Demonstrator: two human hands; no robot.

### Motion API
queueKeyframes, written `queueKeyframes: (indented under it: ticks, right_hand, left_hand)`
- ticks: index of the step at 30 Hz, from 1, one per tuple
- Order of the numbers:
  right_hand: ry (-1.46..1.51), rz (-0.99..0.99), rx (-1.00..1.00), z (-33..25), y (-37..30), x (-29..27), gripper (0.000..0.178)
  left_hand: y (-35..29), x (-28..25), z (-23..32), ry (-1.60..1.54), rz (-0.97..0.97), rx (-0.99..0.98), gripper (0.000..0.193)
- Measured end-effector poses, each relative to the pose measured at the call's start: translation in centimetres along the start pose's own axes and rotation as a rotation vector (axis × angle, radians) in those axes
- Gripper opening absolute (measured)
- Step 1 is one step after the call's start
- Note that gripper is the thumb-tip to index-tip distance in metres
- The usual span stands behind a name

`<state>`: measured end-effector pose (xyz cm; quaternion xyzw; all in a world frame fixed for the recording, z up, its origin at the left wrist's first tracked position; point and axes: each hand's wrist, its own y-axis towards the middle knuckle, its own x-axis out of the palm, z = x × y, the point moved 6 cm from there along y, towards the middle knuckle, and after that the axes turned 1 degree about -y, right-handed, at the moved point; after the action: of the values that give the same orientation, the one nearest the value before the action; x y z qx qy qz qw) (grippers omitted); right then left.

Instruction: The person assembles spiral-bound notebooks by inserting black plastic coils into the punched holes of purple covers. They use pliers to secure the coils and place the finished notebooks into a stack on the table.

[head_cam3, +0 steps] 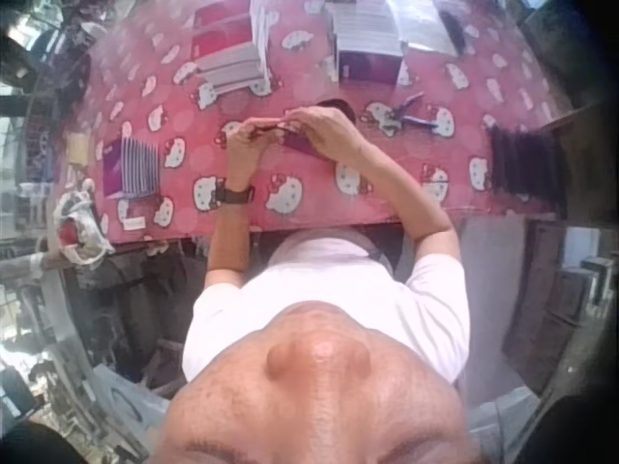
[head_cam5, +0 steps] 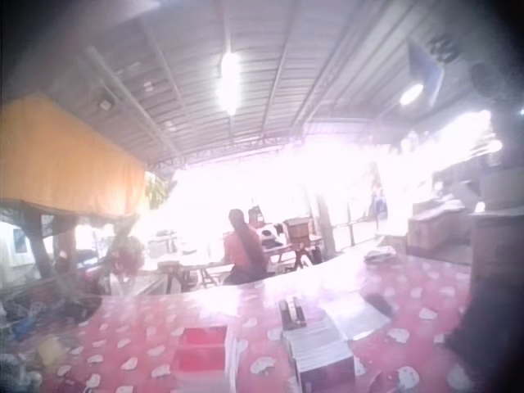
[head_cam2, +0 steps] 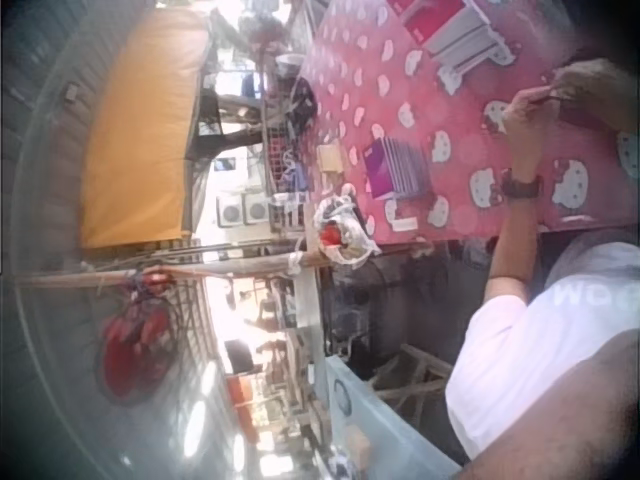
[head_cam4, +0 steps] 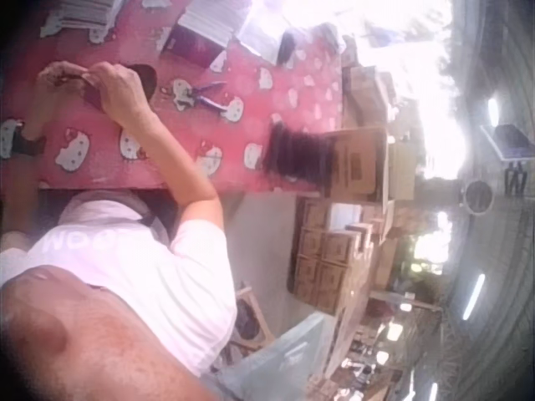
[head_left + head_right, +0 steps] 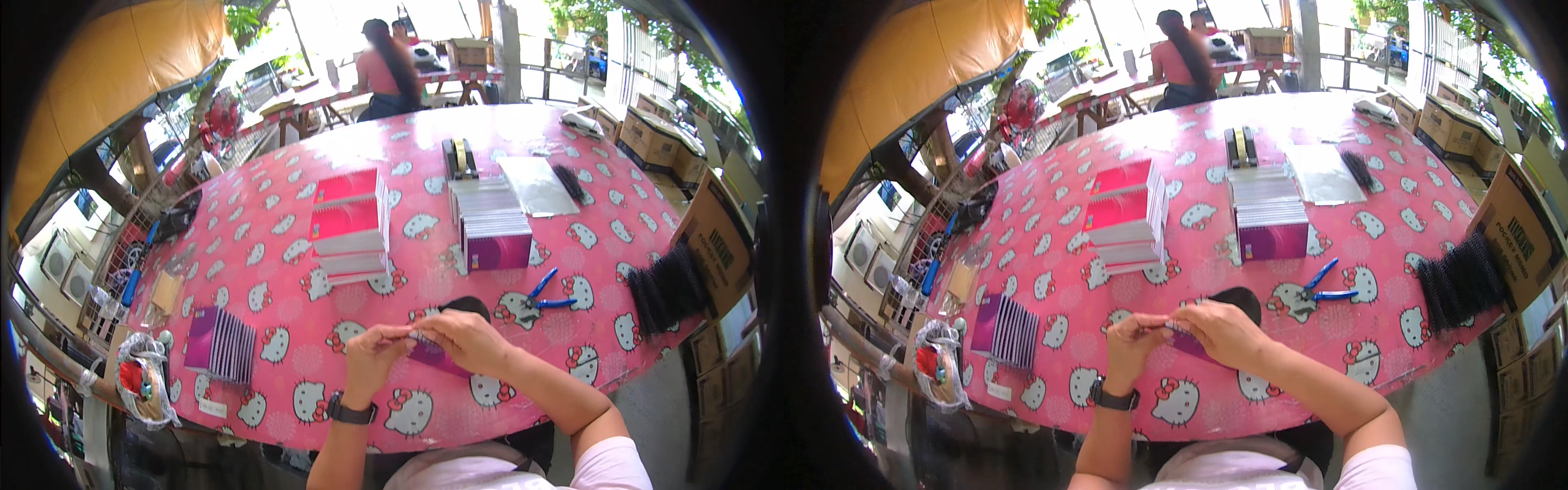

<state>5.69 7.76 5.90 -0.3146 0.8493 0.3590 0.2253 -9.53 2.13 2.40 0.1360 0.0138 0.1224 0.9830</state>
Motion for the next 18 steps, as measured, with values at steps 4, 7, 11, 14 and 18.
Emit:
queueKeyframes:
  ticks: [4,7,11,14,18]
  right_hand:
    - [-0.040,0.118,-0.045,-2.0,0.1,-1.9,0.024]
    - [0.030,0.117,0.038,-1.6,-0.1,-1.4,0.025]
    - [-0.093,0.212,-0.065,-3.5,0.4,-2.1,0.025]
    - [-0.010,0.164,-0.034,-2.5,0.2,-1.5,0.026]
    - [0.073,0.174,0.029,-2.5,0.2,-1.2,0.026]
  left_hand:
    - [0.2,0.8,0.8,-0.071,0.027,-0.027,0.017]
    - [0.2,1.0,0.9,-0.114,0.038,-0.042,0.016]
    - [-0.1,0.9,1.1,-0.133,0.052,-0.055,0.014]
    - [-0.1,1.0,1.1,-0.193,0.058,0.001,0.017]
    - [0.0,0.9,1.0,-0.268,0.079,0.027,0.023]
